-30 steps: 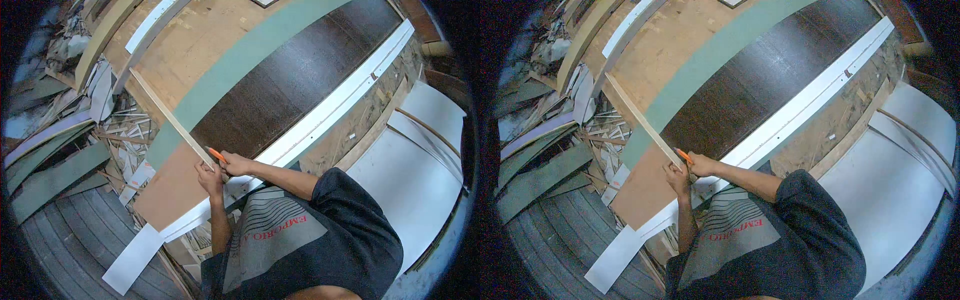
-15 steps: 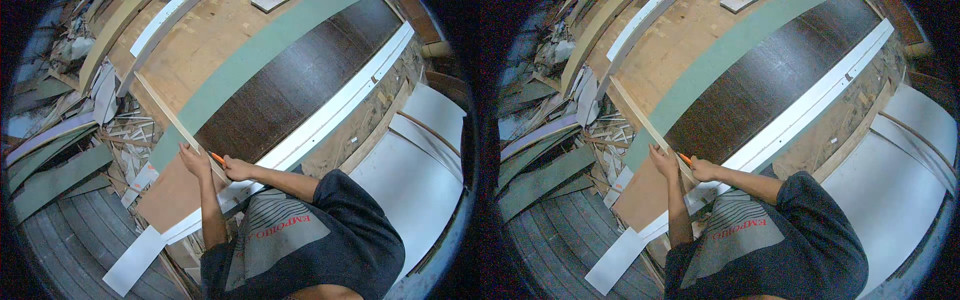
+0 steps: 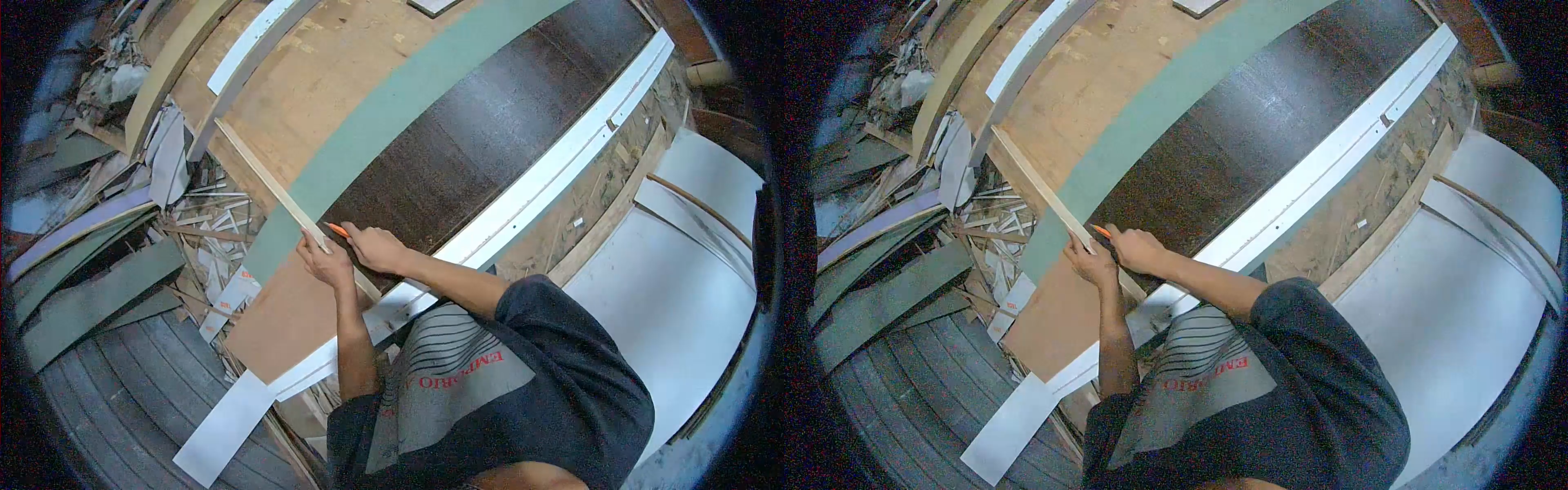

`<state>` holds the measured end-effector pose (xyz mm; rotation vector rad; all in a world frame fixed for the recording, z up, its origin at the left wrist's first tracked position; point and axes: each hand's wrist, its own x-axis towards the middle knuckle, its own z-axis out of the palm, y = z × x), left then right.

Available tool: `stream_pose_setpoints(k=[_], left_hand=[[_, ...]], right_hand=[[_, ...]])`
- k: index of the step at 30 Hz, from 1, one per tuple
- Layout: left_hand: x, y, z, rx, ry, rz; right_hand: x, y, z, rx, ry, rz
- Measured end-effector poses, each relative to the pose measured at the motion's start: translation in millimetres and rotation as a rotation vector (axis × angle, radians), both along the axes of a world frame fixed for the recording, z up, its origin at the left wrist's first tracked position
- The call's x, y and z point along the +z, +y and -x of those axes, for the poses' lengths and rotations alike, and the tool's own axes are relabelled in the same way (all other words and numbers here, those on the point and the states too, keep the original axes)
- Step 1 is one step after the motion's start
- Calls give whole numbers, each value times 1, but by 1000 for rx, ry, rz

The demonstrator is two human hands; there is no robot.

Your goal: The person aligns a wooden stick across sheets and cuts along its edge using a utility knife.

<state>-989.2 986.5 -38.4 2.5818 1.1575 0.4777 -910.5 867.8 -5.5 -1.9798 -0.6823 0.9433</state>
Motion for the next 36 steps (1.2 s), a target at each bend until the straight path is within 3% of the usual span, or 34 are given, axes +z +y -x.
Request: stream_pose_setpoints(k=[9, 15, 17, 21, 25, 27, 31, 36], left_hand=[[5, -1, -1, 16, -79, 127], [-3, 5, 5, -91, -144, -12], [-2, 5, 4, -22, -190, 191], [-6, 6, 9, -13, -176, 176], [-14, 12, 11, -5, -124, 108], [-18, 10, 9, -5, -125, 85], [-11, 5, 3, 12, -145, 52], [-9, 2, 5, 37, -68, -9]], right_hand=[[1, 27, -2, 155, -111, -1], [13, 39, 1, 148, -144, 36], [10, 46, 1, 148, -168, 24], [4, 52, -1, 202, -170, 27], [26, 15, 14, 287, -275, -42], [25, 0, 26, 340, -148, 62], [25, -36, 64, 283, -178, 116], [49, -62, 76, 482, -106, 167]])
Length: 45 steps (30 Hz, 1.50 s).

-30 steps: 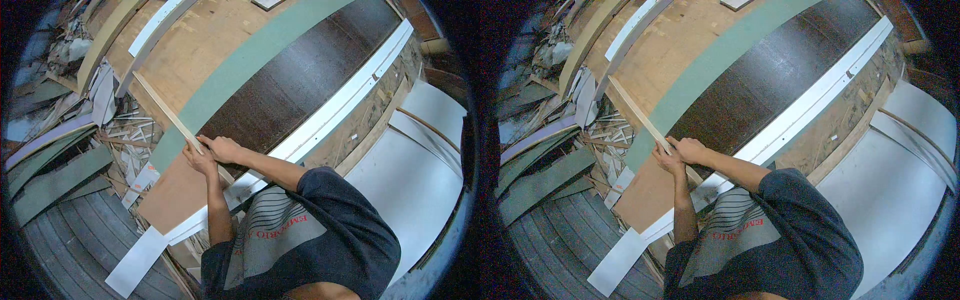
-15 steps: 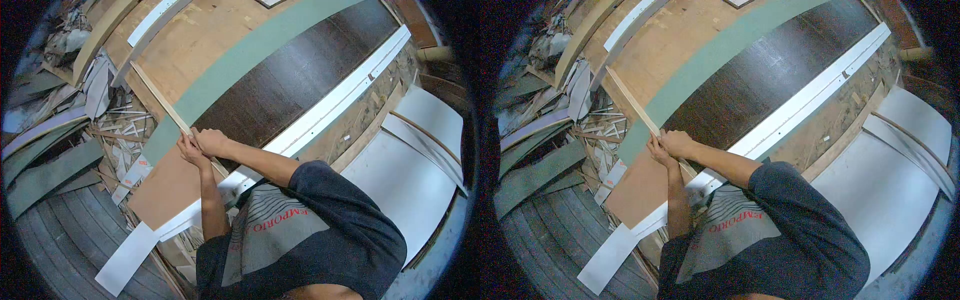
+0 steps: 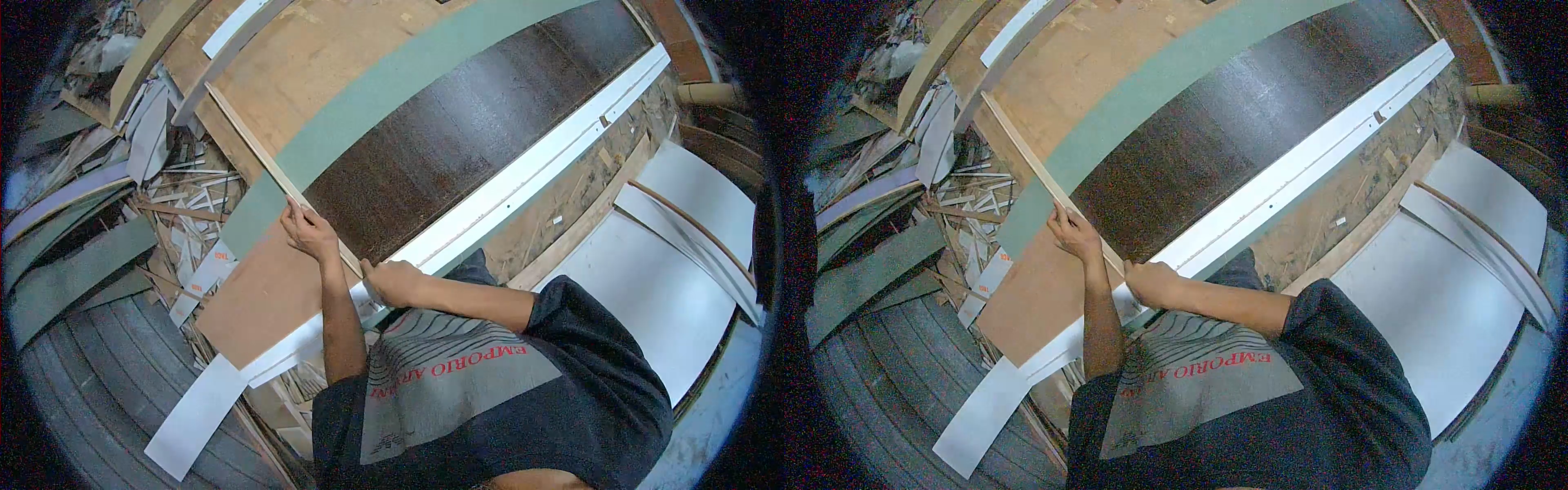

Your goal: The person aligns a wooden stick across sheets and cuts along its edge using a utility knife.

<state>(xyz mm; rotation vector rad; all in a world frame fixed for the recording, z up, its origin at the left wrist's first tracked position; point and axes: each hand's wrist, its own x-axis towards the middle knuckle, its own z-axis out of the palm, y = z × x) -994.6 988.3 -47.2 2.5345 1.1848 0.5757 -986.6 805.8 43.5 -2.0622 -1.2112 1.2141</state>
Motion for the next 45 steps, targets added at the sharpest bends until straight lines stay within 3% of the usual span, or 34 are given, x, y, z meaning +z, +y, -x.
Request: stream_pose_setpoints(k=[4, 9, 12, 15, 20, 23, 26, 42, 45], left_hand=[[6, -1, 0, 7, 7, 33], [6, 0, -2, 7, 12, 12], [-1, 1, 1, 1, -18, 58], [-2, 1, 5, -29, -58, 41], [5, 0, 2, -11, 6, 12], [3, 3, 3, -21, -18, 65], [8, 1, 2, -3, 10, 90], [-18, 13, 10, -33, -69, 34], [-20, 15, 11, -38, -146, 145]], right_hand=[[-4, 6, 3, -16, 0, 51], [9, 11, -13, 141, 37, 80], [-18, 20, 2, 91, 17, 68], [9, 30, -29, 162, 96, 198], [6, 19, -60, 161, 150, 250], [1, 24, -73, -270, 142, -43], [-21, 50, -80, -378, 123, -139], [-32, 99, -72, -236, -61, -105], [-28, 101, -71, -259, -82, -93]])
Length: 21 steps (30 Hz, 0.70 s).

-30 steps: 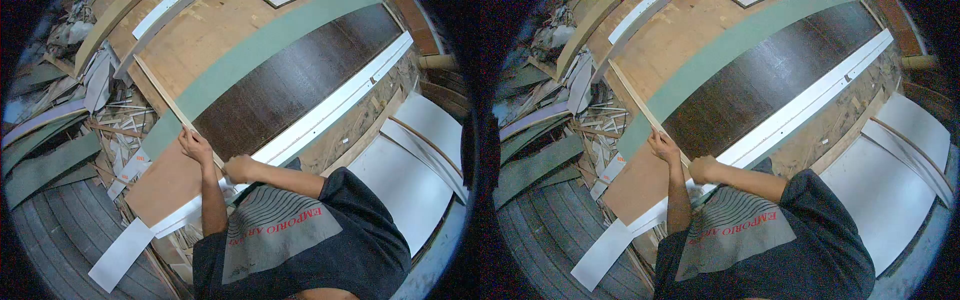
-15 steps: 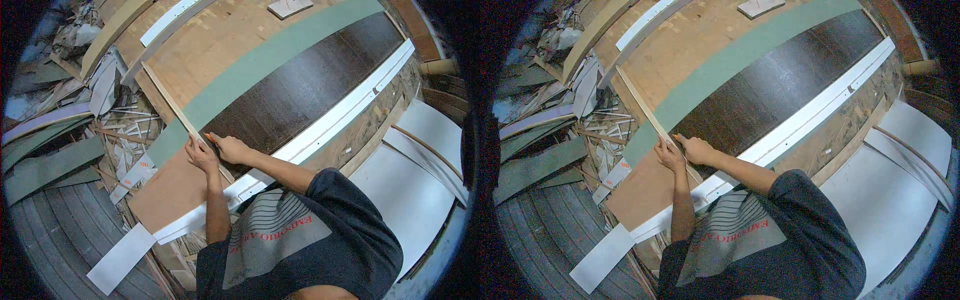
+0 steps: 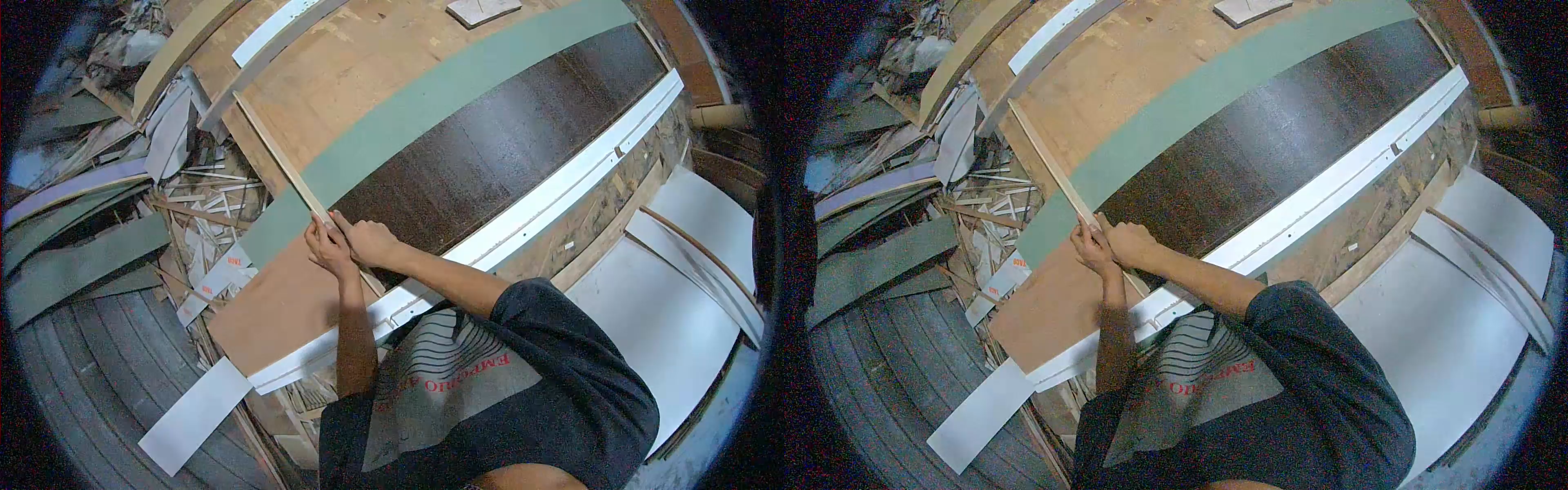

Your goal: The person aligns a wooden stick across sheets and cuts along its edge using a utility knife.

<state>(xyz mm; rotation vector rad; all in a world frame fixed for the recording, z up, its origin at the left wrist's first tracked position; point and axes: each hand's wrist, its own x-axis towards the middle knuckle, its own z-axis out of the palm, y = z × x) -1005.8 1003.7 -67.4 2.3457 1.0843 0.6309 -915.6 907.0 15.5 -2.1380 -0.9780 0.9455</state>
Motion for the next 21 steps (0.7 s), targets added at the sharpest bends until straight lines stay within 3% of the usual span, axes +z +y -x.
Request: stream_pose_setpoints(k=[5, 10, 21], left_hand=[[13, -7, -4, 53, 137, -60], [8, -5, -2, 49, 76, -35], [15, -11, -3, 11, 85, -52]], right_hand=[[-1, 8, 0, 11, -47, -14], [-1, 13, -1, 38, -11, -12], [14, -76, 57, 274, 11, 120]])
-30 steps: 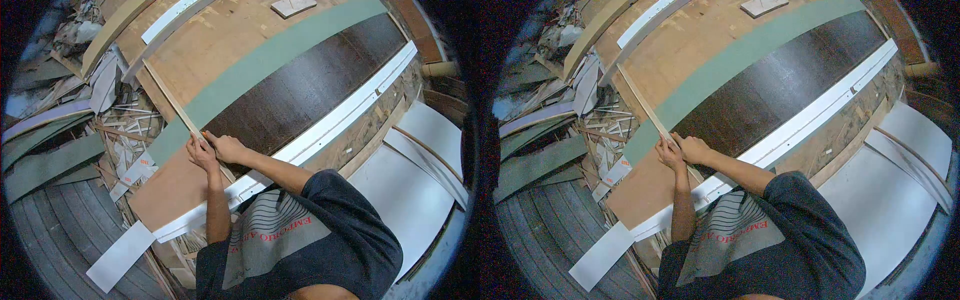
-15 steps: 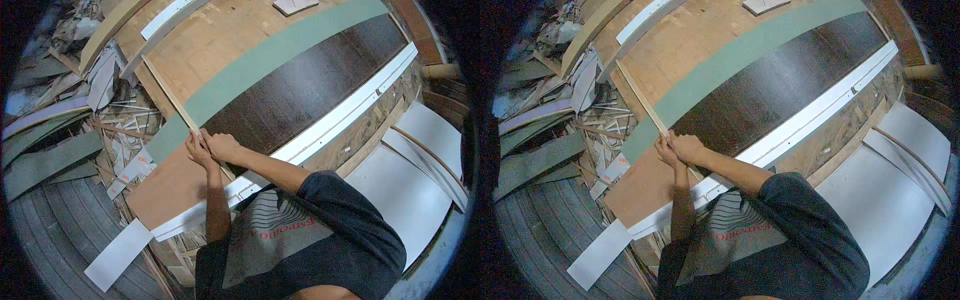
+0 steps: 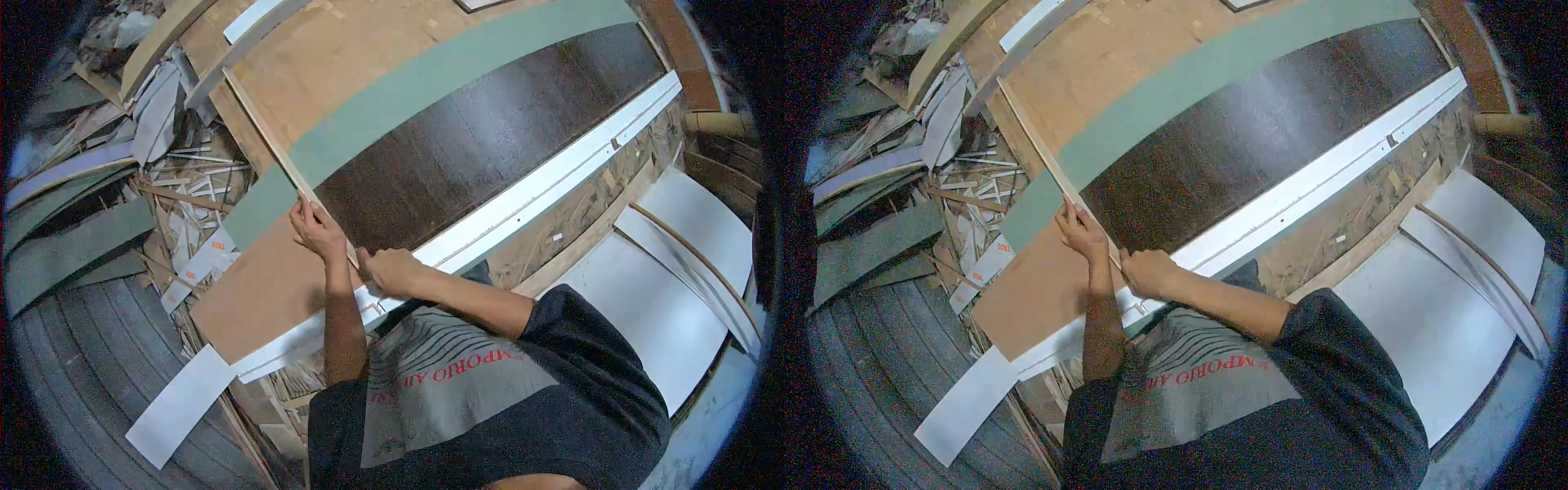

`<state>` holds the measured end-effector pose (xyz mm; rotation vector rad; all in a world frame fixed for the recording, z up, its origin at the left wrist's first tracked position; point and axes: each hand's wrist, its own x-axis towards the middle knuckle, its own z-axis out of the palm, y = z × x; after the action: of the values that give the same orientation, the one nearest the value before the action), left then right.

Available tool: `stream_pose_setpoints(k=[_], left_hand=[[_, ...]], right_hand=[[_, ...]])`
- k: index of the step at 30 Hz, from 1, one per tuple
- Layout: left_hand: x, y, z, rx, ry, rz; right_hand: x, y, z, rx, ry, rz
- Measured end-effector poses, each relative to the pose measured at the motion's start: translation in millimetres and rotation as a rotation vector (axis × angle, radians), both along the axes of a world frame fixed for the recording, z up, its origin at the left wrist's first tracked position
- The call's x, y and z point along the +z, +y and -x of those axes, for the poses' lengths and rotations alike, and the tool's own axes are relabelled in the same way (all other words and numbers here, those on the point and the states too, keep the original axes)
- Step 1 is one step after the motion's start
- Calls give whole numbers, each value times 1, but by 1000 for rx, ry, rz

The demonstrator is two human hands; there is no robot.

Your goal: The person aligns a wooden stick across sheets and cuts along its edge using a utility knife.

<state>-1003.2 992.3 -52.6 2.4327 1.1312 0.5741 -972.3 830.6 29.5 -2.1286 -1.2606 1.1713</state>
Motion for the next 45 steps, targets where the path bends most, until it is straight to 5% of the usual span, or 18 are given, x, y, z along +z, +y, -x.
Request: stream_pose_setpoints(k=[14, 17, 20, 45], left_hand=[[7, -1, -2, 28, 36, 11], [3, 1, -2, 16, 13, -5], [7, -1, -2, 36, 63, 28], [-15, 11, 5, 4, -44, 80]], right_hand=[[0, -13, -32, 209, 223, 85], [7, -9, -45, -248, 120, -89], [-8, 21, -58, -300, 78, -124], [-33, 76, -39, -223, -146, -116]])
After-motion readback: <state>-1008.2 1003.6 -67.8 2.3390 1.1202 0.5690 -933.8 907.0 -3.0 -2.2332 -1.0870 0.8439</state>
